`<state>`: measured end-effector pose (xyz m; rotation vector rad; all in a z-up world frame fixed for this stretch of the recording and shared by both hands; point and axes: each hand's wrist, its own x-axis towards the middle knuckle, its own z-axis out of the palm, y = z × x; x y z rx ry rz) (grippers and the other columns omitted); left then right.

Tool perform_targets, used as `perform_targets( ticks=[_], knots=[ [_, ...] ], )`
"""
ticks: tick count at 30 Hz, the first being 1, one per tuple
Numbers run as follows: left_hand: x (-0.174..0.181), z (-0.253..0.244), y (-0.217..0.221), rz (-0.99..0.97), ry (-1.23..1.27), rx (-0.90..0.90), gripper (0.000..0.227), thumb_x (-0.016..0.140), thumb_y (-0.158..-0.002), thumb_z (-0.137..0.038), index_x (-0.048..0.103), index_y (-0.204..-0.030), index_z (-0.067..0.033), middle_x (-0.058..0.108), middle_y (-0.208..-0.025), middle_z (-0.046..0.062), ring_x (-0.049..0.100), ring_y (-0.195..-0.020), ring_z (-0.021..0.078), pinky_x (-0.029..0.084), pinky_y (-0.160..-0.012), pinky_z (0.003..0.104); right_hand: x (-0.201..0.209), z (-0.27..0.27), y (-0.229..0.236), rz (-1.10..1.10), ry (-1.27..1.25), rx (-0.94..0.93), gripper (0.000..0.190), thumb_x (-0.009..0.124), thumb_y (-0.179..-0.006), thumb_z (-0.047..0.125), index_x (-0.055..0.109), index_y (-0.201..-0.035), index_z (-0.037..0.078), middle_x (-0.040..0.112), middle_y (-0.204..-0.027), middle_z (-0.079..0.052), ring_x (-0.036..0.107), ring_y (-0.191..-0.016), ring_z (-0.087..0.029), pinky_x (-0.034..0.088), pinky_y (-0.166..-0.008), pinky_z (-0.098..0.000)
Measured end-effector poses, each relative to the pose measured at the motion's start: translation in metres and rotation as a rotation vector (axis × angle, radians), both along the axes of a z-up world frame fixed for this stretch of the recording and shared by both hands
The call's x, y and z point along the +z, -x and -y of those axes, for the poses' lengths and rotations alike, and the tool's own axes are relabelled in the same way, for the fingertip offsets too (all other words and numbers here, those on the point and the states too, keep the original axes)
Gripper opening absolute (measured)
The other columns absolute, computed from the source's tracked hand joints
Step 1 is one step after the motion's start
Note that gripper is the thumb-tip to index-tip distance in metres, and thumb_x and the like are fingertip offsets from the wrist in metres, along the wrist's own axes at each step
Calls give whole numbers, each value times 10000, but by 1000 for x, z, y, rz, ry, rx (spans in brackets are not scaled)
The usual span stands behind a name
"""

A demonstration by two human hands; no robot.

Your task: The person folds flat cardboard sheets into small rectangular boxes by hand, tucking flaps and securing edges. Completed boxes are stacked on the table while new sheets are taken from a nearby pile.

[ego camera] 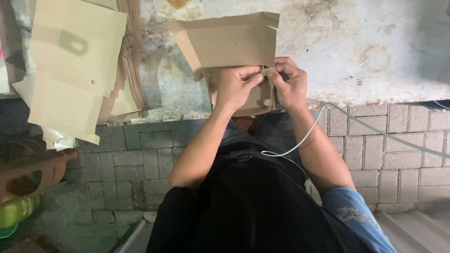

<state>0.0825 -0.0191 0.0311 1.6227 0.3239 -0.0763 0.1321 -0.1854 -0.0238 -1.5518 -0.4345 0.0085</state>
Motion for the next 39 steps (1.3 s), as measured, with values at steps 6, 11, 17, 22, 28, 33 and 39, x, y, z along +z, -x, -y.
perform_targets(
  ticks=[6, 11, 17, 22, 28, 33, 39],
  knots=[
    [0, 3, -1, 17, 52, 20, 256, 740, -839, -73, 731, -1090, -31, 727, -1022, 206, 696, -1007, 285, 596, -818, 338, 2, 0, -2, 48, 9, 53, 167, 689, -923, 40, 646, -775, -25, 636, -992, -178, 625, -943, -260, 476, -842, -400],
    [4, 2, -2, 18, 48, 24, 244, 740, -836, -66, 737, -1078, -38, 734, -1002, 194, 709, -979, 267, 602, -801, 331, 11, -5, 2, 36, 0, 52, 149, 641, -935, 18, 665, -795, -29, 632, -1009, -181, 619, -968, -258, 476, -862, -401],
    [-1, 2, -3, 22, 34, 31, 239, 742, -841, -62, 738, -1079, -43, 732, -1003, 190, 710, -971, 262, 608, -780, 304, 12, -6, 3, 53, 2, 36, 132, 628, -940, 16, 667, -834, -52, 630, -1039, -192, 624, -972, -260, 485, -868, -408],
    [-7, 1, -3, 31, 62, 33, 254, 746, -835, -54, 728, -1085, -15, 718, -1025, 218, 693, -992, 285, 611, -789, 327, 11, -4, 3, 49, 10, 49, 153, 643, -946, 45, 668, -831, -53, 631, -1040, -193, 623, -947, -255, 491, -846, -407],
    [-11, -1, -3, 24, 63, 22, 249, 745, -842, -63, 726, -1086, -18, 716, -1027, 214, 701, -986, 275, 615, -796, 313, 7, -2, 1, 25, -20, 75, 169, 649, -952, 61, 663, -818, -40, 618, -1034, -179, 612, -962, -242, 489, -860, -399],
    [-10, 0, -3, 42, 26, 12, 278, 751, -837, -77, 710, -1096, 14, 704, -1036, 244, 684, -1009, 320, 608, -800, 361, -7, 2, -2, 55, 7, 75, 147, 663, -936, 27, 680, -799, -23, 611, -1033, -168, 613, -979, -255, 493, -857, -415],
    [-18, -2, -4, 58, 53, -18, 316, 732, -844, -122, 700, -1140, -19, 722, -1054, 201, 688, -1032, 287, 606, -805, 352, -2, 0, -1, 89, -1, 58, 192, 683, -964, 24, 631, -791, -44, 606, -1010, -214, 601, -950, -280, 491, -839, -442]
  ],
)
